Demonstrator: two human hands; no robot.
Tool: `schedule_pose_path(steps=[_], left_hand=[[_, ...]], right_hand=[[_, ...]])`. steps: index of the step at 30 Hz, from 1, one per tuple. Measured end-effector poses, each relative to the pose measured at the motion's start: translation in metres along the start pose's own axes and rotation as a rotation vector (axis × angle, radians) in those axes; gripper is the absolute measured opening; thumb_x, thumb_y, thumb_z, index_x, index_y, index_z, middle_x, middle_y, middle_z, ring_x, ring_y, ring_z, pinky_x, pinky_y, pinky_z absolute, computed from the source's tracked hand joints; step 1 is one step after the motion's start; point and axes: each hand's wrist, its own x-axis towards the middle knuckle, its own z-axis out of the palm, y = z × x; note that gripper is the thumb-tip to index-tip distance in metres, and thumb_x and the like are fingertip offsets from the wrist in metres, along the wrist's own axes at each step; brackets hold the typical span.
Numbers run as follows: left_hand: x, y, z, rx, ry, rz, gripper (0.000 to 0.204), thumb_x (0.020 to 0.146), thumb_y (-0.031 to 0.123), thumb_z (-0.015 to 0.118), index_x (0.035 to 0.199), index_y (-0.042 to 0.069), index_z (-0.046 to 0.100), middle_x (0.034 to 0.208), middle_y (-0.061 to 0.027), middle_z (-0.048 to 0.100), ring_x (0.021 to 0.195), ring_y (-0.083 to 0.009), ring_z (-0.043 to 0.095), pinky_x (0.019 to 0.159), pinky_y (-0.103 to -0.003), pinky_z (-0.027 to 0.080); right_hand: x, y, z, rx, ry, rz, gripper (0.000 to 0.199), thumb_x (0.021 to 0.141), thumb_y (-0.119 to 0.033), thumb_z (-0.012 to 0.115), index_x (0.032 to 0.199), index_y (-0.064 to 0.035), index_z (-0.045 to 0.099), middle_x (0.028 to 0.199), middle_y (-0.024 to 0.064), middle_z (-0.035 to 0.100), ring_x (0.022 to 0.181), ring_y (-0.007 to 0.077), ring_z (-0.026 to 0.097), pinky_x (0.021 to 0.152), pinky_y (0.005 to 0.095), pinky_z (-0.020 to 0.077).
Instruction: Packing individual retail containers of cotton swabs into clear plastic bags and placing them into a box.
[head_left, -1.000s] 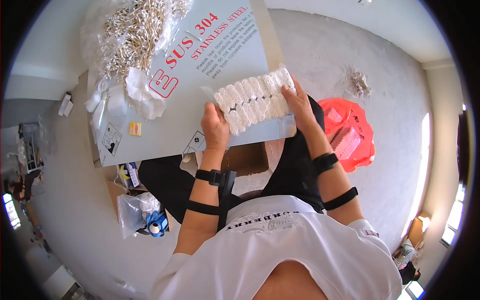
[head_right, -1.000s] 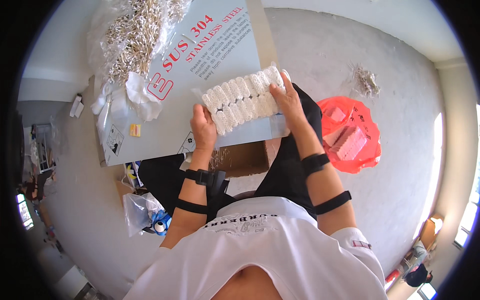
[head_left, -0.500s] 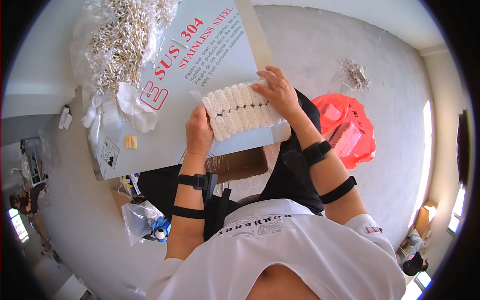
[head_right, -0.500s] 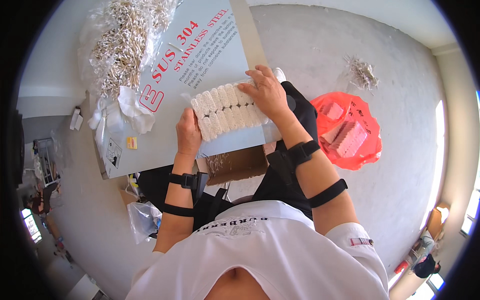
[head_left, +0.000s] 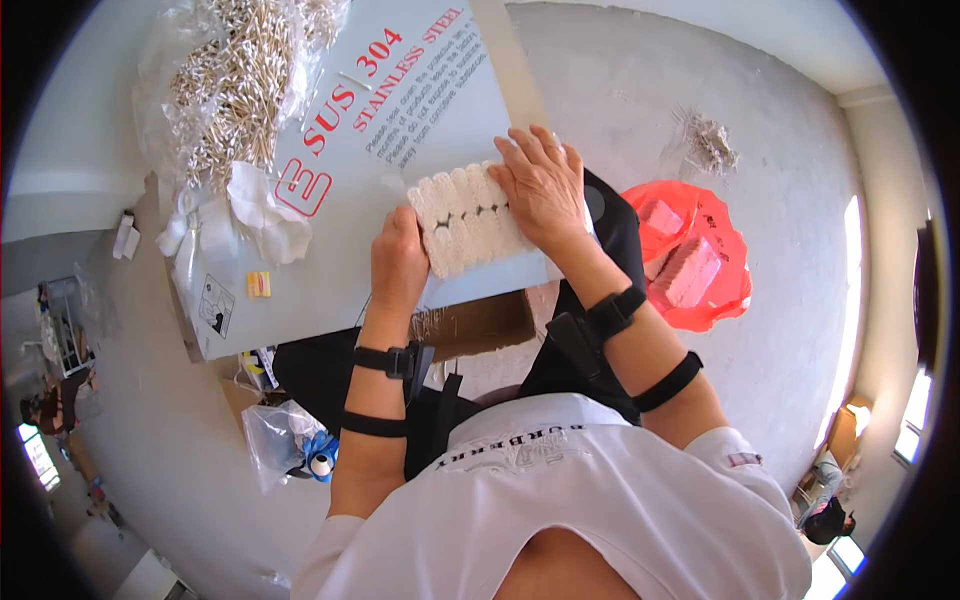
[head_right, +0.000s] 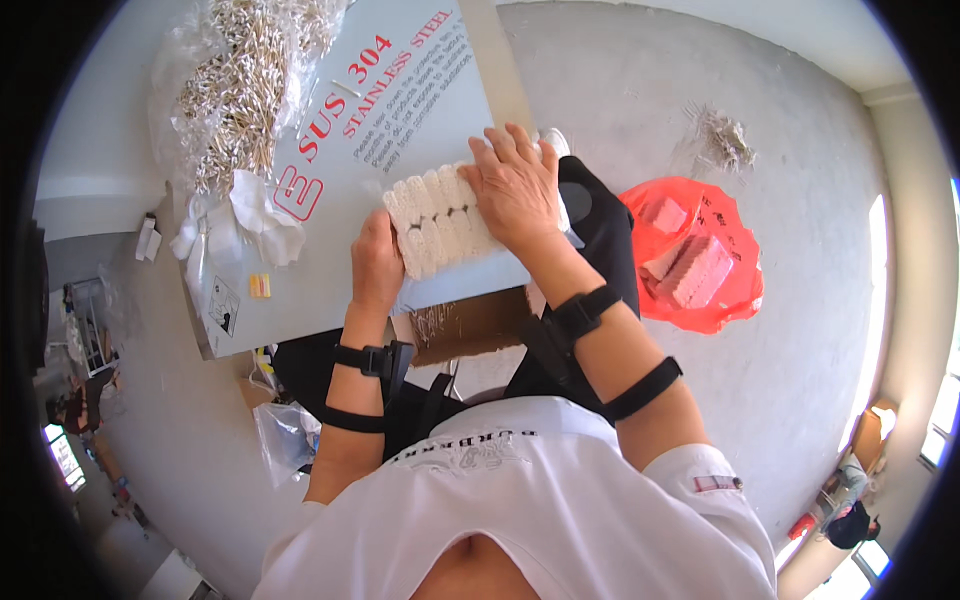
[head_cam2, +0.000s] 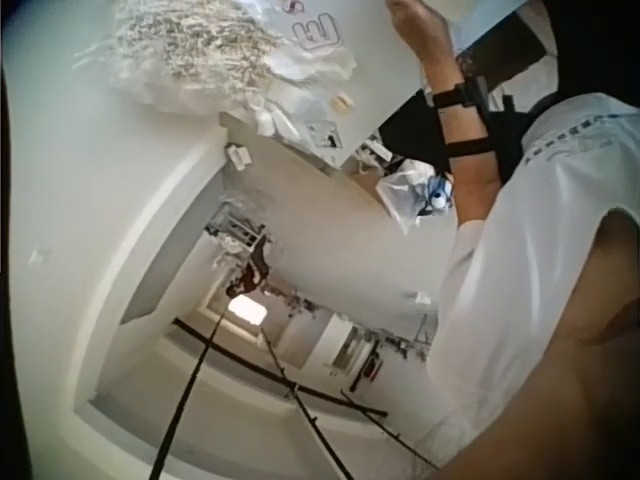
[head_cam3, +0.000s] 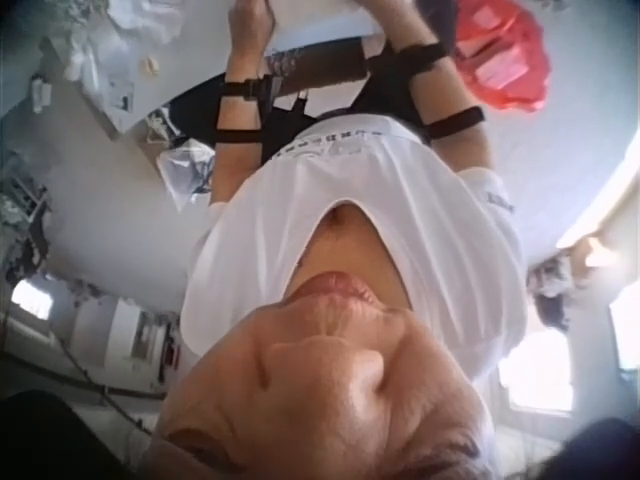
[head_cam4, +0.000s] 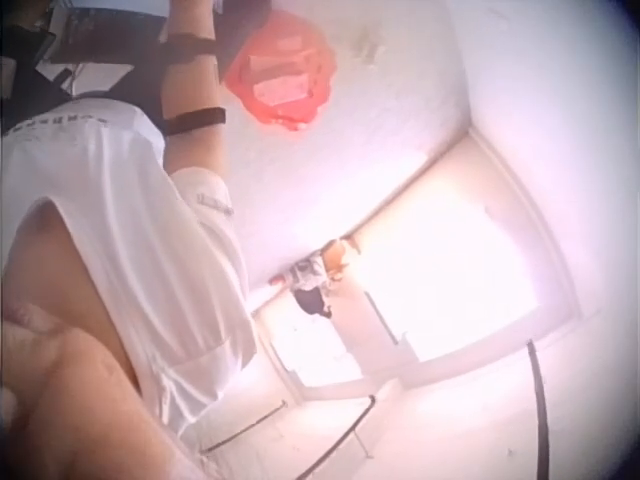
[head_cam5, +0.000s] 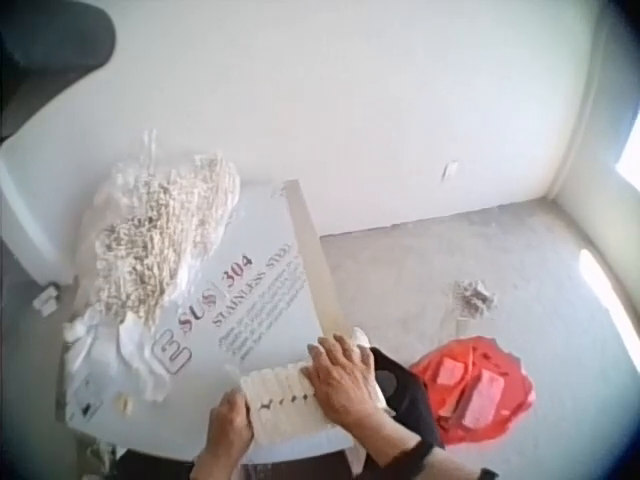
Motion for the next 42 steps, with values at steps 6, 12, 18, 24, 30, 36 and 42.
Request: schedule_pose_path(steps=[6, 12, 18, 24, 30, 36, 42], left_hand=[[0.0, 0.0, 0.003, -0.018, 0.022, -0.018, 0.02, 0.083, 0.004, 0.061, 0.091, 0.002, 0.043, 0.077, -0.0198, 0.058, 0.069, -0.0413, 0.06, 0.057, -0.048, 0.05], [-0.011, -0.01, 0.015, -0.268, 0.088, -0.302, 0.014, 0.087, 0.004, 0.058, 0.084, -0.001, 0.046, 0.07, -0.0197, 0.056, 0.063, -0.0368, 0.056, 0.059, -0.045, 0.046], [-0.005, -0.016, 0.036, -0.488, 0.219, -0.775, 0.021, 0.093, 0.009, 0.055, 0.075, -0.001, 0.049, 0.065, -0.0091, 0.053, 0.061, -0.0163, 0.047, 0.058, -0.034, 0.041], [-0.008, 0.007, 0.039, -0.392, 0.285, -0.518, 0.017, 0.093, 0.008, 0.051, 0.079, 0.0, 0.046, 0.064, -0.0158, 0.052, 0.058, -0.0283, 0.048, 0.058, -0.041, 0.041], [-0.016, 0.007, 0.032, -0.49, 0.21, -0.533, 0.022, 0.092, 0.007, 0.05, 0.073, 0.002, 0.041, 0.064, -0.0128, 0.05, 0.057, -0.0213, 0.047, 0.055, -0.038, 0.041], [-0.005, 0.007, 0.037, -0.481, 0.191, -0.463, 0.025, 0.093, 0.009, 0.051, 0.072, 0.001, 0.042, 0.063, -0.0118, 0.046, 0.059, -0.0196, 0.044, 0.057, -0.038, 0.041], [-0.006, -0.002, 0.037, -0.494, 0.168, -0.446, 0.026, 0.094, 0.012, 0.053, 0.073, 0.001, 0.043, 0.063, -0.0144, 0.047, 0.058, -0.0249, 0.044, 0.057, -0.039, 0.041]], right_hand=[[-0.001, -0.009, -0.002, -0.291, 0.115, -0.218, 0.055, 0.097, -0.04, 0.048, 0.141, -0.009, 0.042, 0.148, 0.007, 0.04, 0.142, 0.0252, 0.027, 0.116, 0.0514, 0.0132], [-0.027, -0.023, 0.001, -0.25, -0.103, -0.42, 0.069, 0.096, -0.053, 0.041, 0.149, -0.0101, 0.031, 0.156, 0.0058, 0.028, 0.145, 0.0209, 0.022, 0.119, 0.0497, 0.0059], [-0.029, -0.026, 0.005, -0.258, -0.114, -0.402, 0.07, 0.096, -0.052, 0.041, 0.15, -0.0089, 0.028, 0.156, 0.0064, 0.027, 0.145, 0.0218, 0.021, 0.119, 0.0502, 0.0048], [-0.009, -0.054, 0.014, -0.134, -0.026, -0.329, 0.074, 0.095, -0.053, 0.04, 0.15, -0.0054, 0.025, 0.157, 0.0104, 0.025, 0.146, 0.0243, 0.019, 0.119, 0.05, 0.0047], [-0.019, -0.051, 0.022, -0.134, -0.063, -0.465, 0.079, 0.095, -0.062, 0.028, 0.148, -0.0025, 0.03, 0.155, 0.0136, 0.029, 0.146, 0.0257, 0.02, 0.119, 0.0493, 0.0057], [-0.012, -0.047, 0.027, -0.207, -0.04, -0.396, 0.085, 0.092, -0.066, 0.028, 0.148, -0.0008, 0.029, 0.154, 0.0144, 0.03, 0.146, 0.0262, 0.021, 0.119, 0.0491, 0.0051], [-0.01, -0.047, 0.027, -0.091, -0.112, -0.398, 0.088, 0.091, -0.068, 0.03, 0.15, -0.0023, 0.023, 0.156, 0.0142, 0.025, 0.147, 0.027, 0.017, 0.119, 0.0484, 0.0047]])
